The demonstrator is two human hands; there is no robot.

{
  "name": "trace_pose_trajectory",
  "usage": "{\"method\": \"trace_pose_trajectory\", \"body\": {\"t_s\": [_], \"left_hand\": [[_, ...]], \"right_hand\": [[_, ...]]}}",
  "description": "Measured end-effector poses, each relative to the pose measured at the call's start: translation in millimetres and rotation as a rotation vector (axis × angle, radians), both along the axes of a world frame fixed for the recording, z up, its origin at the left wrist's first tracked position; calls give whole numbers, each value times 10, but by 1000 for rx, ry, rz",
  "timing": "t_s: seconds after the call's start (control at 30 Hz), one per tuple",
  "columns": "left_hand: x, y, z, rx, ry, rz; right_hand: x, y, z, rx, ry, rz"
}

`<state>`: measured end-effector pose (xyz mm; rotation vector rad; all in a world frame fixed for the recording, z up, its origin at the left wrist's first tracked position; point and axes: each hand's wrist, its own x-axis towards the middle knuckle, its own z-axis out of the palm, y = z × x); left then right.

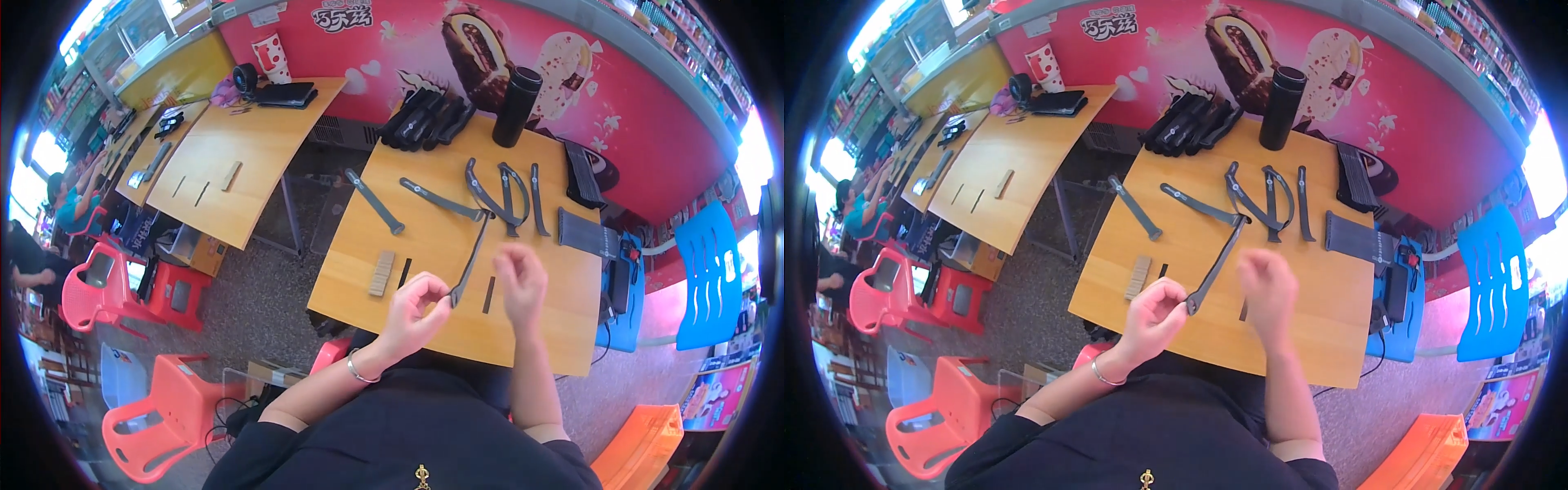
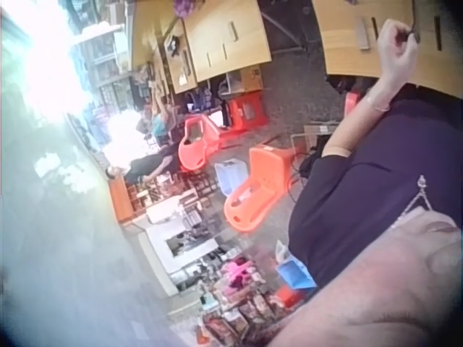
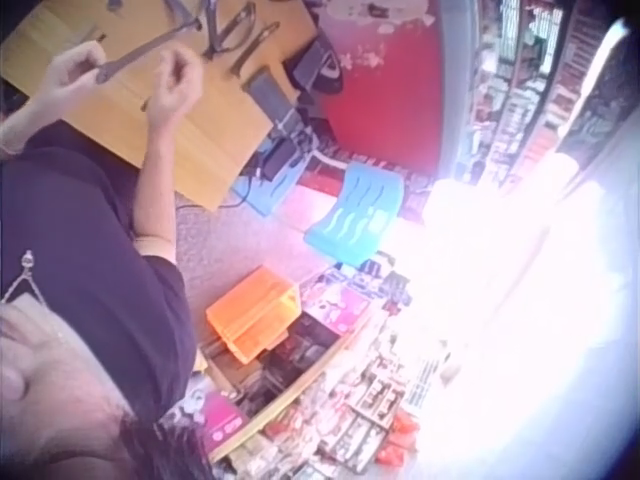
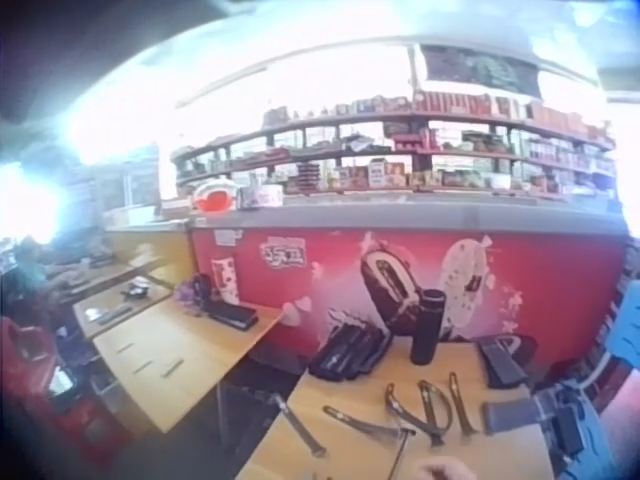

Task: Assembling black plastic strips onto a slotted base component for textile manufacturing.

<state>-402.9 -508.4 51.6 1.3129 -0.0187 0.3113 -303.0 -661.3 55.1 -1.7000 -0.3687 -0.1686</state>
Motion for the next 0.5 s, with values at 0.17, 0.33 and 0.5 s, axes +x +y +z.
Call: {"method": "trace_pose_trajectory", "body": {"t_s": [0.17,0.33,0.5], "left_hand": [[-134,143,-21,115,16,-24],[-186,204,-94,61,72,-37],[-208,230,-145,88,86,-29]], "right_hand": [[887,14,-265,-175,1,-17],[1174,289,-419,-509,139,79],[1413,459,-556,-912,-207,364]]}}
